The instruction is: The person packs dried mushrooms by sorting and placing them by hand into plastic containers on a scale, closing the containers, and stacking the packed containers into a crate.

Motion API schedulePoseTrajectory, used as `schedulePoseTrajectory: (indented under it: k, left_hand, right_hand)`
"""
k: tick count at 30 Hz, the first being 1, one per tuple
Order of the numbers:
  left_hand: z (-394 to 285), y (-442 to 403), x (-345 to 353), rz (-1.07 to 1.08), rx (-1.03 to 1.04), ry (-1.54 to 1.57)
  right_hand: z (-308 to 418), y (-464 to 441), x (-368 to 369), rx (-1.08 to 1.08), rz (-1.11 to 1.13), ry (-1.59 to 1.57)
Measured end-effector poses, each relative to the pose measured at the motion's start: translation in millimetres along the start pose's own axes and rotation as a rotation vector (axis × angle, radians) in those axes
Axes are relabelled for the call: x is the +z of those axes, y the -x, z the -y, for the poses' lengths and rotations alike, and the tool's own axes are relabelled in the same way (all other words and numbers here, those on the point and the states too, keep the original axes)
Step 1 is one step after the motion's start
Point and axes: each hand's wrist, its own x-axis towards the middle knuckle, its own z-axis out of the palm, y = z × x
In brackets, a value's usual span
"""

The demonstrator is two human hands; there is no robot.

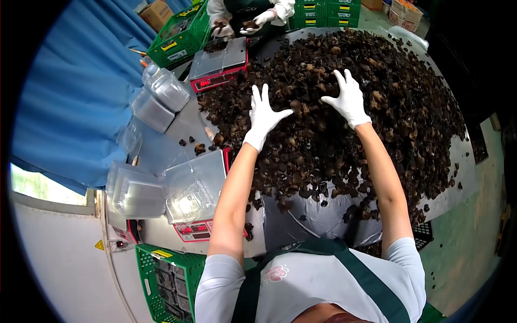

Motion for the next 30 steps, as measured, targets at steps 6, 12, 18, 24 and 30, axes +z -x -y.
schedulePoseTrajectory:
  k: [6, 12, 18, 24, 30]
  left_hand:
    - [-23, -40, 27, 0.211, 0.057, -0.107]
    - [-17, 8, 34, 0.169, 0.16, -0.251]
    - [1, 93, 61, -0.041, 0.229, -0.124]
    - [19, 175, 71, -0.074, 0.217, 0.057]
    - [27, 266, 73, -0.067, 0.27, 0.013]
  right_hand:
    - [26, -14, 58, 0.013, 0.236, 0.045]
    - [42, 39, 75, -0.108, 0.097, -0.048]
    - [49, 110, 59, -0.259, 0.083, -0.168]
    - [69, 177, 37, -0.252, 0.148, -0.384]
    - [78, 258, 15, -0.284, 0.291, -0.399]
